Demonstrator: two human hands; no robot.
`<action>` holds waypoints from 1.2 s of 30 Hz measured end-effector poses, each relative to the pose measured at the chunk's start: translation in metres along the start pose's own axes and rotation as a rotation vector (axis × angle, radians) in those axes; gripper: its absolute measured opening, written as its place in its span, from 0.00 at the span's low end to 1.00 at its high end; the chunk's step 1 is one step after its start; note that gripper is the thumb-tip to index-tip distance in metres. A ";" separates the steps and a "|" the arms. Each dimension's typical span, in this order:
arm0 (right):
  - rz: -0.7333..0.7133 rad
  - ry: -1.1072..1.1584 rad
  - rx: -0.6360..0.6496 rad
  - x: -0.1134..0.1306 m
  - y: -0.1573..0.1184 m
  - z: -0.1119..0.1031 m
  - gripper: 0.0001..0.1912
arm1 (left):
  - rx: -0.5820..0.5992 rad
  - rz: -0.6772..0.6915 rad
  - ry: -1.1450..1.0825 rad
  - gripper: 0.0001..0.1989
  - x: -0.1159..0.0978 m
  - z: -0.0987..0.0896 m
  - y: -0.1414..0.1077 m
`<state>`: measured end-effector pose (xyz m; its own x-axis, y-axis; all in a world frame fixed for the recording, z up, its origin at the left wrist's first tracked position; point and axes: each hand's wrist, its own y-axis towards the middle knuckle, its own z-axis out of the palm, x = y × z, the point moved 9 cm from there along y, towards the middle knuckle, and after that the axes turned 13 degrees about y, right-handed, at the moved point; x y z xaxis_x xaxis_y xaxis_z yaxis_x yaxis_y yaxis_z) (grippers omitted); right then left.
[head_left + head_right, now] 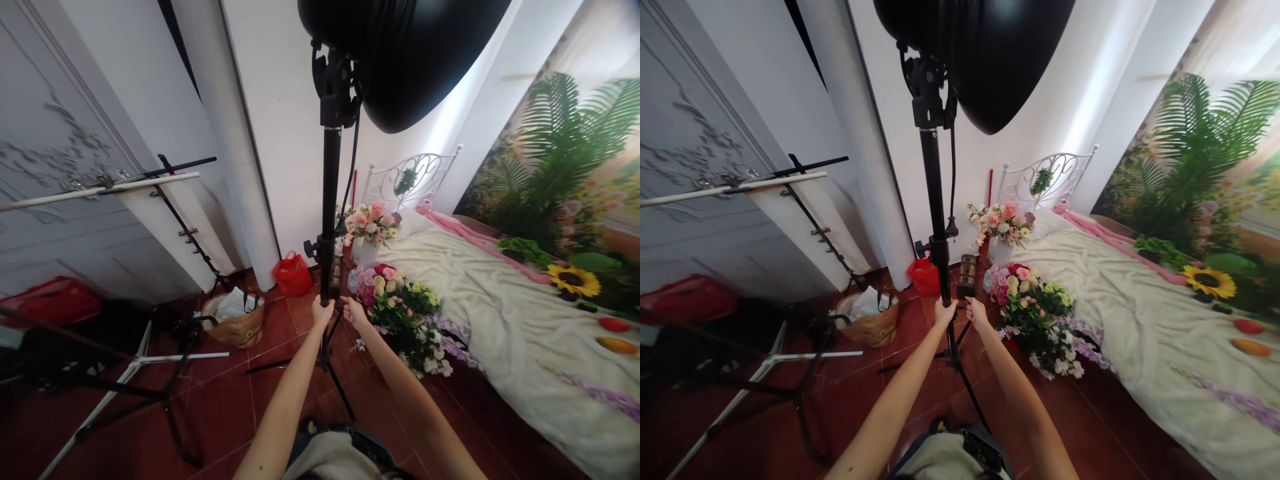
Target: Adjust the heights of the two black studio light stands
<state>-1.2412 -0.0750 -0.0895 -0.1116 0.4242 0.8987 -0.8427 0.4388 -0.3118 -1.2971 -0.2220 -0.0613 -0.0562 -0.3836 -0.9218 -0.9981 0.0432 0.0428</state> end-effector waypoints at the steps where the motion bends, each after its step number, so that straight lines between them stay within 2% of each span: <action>1: -0.029 0.011 -0.007 0.001 -0.004 -0.004 0.11 | 0.002 -0.005 -0.004 0.06 0.000 0.000 0.000; 3: -0.103 0.026 0.043 0.003 -0.012 -0.005 0.13 | -0.002 0.002 -0.010 0.06 0.000 0.000 0.000; 7: -0.248 -0.023 0.314 0.006 -0.028 0.014 0.18 | 0.001 0.030 -0.015 0.06 0.000 0.001 0.002; 10: -0.328 -0.072 0.374 0.007 -0.031 0.019 0.19 | 0.003 0.049 0.000 0.05 0.002 0.002 0.003; 14: -0.364 -0.088 0.320 0.002 -0.025 0.012 0.20 | -0.003 0.056 0.002 0.06 0.002 0.002 0.002; 20: -0.331 -0.041 0.099 -0.006 -0.011 0.003 0.24 | 0.043 0.013 -0.065 0.07 0.003 0.007 0.000; 22: -0.257 -0.051 0.061 -0.006 -0.007 0.006 0.22 | 0.050 0.003 -0.076 0.07 0.003 0.008 0.000; 26: 0.034 -0.169 0.014 -0.012 0.003 0.010 0.12 | 0.022 0.014 -0.033 0.07 0.005 0.006 0.001; 30: 0.129 -0.240 0.038 -0.006 0.010 0.012 0.06 | -0.001 0.029 0.010 0.06 0.005 0.005 0.002; 34: 0.051 -0.273 0.051 0.000 -0.001 0.010 0.08 | 0.016 0.023 -0.037 0.06 0.002 0.005 0.000; 36: -0.081 -0.294 0.049 0.006 -0.014 0.007 0.12 | 0.023 0.020 -0.052 0.06 0.000 0.005 -0.002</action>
<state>-1.2337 -0.0843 -0.0778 -0.1847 0.1388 0.9729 -0.8786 0.4202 -0.2267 -1.2954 -0.2177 -0.0631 -0.0743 -0.3337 -0.9398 -0.9960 0.0722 0.0531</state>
